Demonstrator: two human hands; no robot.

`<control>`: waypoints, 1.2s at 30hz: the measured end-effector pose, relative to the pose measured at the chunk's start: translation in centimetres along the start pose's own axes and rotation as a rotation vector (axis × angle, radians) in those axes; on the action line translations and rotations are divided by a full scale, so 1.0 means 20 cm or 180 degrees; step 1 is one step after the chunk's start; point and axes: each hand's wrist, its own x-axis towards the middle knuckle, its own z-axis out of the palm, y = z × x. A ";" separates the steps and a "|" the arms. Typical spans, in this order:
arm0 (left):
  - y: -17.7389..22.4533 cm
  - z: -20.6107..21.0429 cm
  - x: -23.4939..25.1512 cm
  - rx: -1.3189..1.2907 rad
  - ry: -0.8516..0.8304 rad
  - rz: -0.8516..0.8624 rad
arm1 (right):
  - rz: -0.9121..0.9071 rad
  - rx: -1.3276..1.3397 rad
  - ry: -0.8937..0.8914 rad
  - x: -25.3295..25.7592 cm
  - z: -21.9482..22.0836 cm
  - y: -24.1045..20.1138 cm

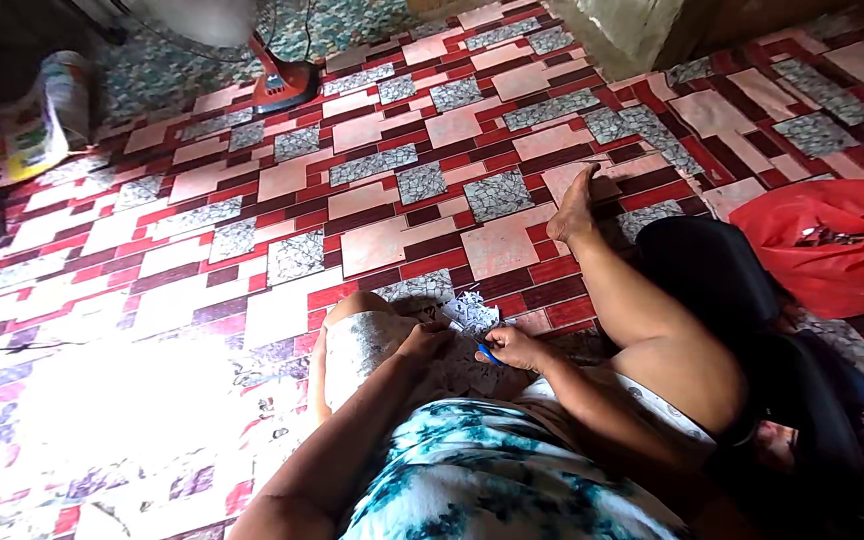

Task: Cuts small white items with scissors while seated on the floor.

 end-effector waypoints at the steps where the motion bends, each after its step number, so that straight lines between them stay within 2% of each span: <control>1: 0.00 0.00 0.00 0.0010 -0.0015 -0.0012 | -0.0007 0.0002 0.0001 0.00 0.00 0.00; 19: 0.01 0.01 -0.02 -0.0438 -0.0003 -0.0058 | 0.0118 0.0403 0.0149 -0.04 0.00 -0.06; 36: 0.01 0.02 -0.02 -0.0165 -0.0163 -0.0150 | 0.0187 0.0383 -0.0007 -0.03 0.00 -0.05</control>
